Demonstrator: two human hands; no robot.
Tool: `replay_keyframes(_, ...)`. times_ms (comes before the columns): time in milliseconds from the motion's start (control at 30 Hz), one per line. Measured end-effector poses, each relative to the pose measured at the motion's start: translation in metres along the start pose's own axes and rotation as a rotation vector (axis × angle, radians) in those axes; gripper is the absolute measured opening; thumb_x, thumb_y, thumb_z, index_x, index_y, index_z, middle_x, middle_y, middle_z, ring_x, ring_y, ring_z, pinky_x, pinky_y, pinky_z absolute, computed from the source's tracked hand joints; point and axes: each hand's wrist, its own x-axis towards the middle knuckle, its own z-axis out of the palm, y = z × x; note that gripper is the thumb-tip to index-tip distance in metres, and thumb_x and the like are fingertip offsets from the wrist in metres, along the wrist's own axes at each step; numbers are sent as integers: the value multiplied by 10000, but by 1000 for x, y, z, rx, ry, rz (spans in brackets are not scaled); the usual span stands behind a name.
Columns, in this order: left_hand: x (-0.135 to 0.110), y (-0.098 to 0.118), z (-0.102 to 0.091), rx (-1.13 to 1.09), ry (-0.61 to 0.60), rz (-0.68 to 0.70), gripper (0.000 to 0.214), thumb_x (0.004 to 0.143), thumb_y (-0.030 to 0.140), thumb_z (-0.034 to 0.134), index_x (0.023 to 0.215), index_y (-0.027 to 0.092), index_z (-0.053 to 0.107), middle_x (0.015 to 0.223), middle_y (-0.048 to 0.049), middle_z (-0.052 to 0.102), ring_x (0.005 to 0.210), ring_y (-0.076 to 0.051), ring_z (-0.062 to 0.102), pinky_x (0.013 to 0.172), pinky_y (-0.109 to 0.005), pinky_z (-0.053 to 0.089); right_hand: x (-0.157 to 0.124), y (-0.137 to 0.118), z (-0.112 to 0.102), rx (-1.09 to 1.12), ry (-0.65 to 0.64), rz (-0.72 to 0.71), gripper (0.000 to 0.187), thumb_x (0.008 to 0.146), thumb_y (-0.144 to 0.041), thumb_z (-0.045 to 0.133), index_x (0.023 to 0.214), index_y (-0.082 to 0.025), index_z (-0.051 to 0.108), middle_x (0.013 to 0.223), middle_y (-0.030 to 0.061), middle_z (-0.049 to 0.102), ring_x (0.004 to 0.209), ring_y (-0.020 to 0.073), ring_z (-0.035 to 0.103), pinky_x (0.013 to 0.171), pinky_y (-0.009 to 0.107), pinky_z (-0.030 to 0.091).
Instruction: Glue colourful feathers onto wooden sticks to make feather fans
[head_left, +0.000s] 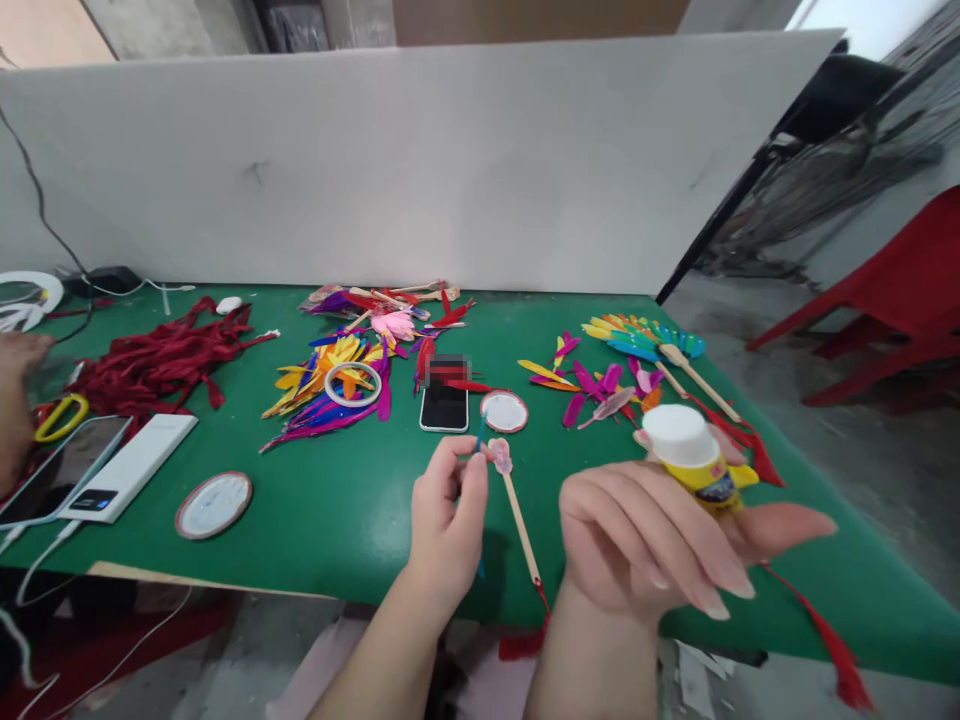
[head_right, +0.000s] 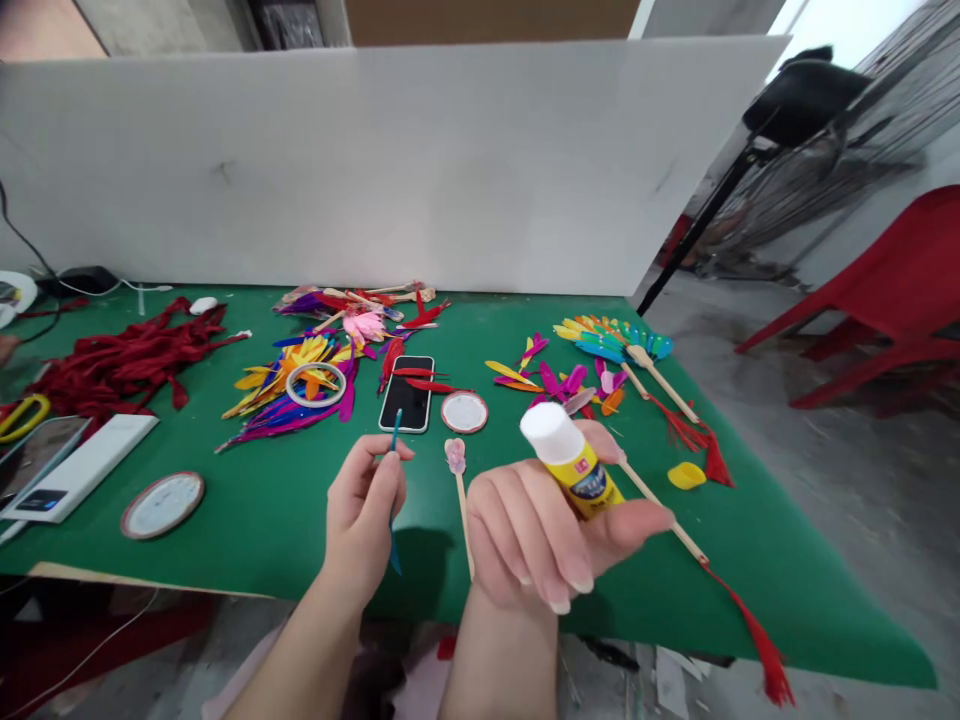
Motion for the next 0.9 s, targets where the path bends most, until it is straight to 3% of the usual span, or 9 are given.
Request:
replay_keyframes(100,2,21,10,120,-162,90,168,840,327,486,822,193,586,482,58,375,401,-56,294,406,-189,227,4,7,4,310,-92,106,358,778,-575,492,906,-272,634,219,-181,-26,135,22,-95,211,195,-15)
replay_keyframes(167,4,32,17,205,-292,188,157,853,297,461,911,207,576,541,44,463,433,-68,368,448,-192,290,6,12,5,717,-97,-24,207,807,-440,521,800,-256,614,233,-178,77,148,-1,-23,216,138,48)
replay_keyframes(233,5,37,22,257,-376,243,174,875,288,423,974,216,546,636,31,539,453,-66,383,471,-194,310,8,15,6,1071,-198,-53,202,834,-366,486,717,-219,561,252,-163,166,160,-7,125,232,96,118)
replay_keyframes(333,4,24,27,207,-347,221,179,898,319,390,952,211,522,667,30,546,461,-63,376,462,-193,298,8,17,5,1327,-210,20,231,860,-342,394,699,-196,471,275,-154,190,201,-5,221,260,78,135)
replay_keyframes(433,0,4,30,133,-295,150,265,922,371,323,900,202,527,535,53,408,451,-77,335,460,-203,279,7,19,0,1409,-128,66,195,850,-344,378,735,-198,438,293,-161,187,214,-7,207,273,77,126)
replay_keyframes(533,-2,-8,35,81,-313,152,289,923,388,317,880,202,534,497,66,308,444,-83,307,469,-207,285,7,24,-7,1418,-132,78,164,839,-337,416,753,-201,447,300,-163,189,221,3,223,274,86,140)
replay_keyframes(767,-4,-4,47,93,-370,239,193,909,322,383,855,188,511,571,46,422,480,-68,365,457,-187,304,19,10,-22,1338,-137,11,177,851,-351,447,770,-197,478,344,-141,244,270,21,276,297,103,204)
replay_keyframes(900,-5,-5,46,115,-348,338,143,901,248,405,881,192,535,569,48,437,464,-56,372,448,-173,314,28,-8,-22,1202,-247,-40,293,849,-454,424,739,-194,504,334,-133,243,253,23,246,281,116,184)
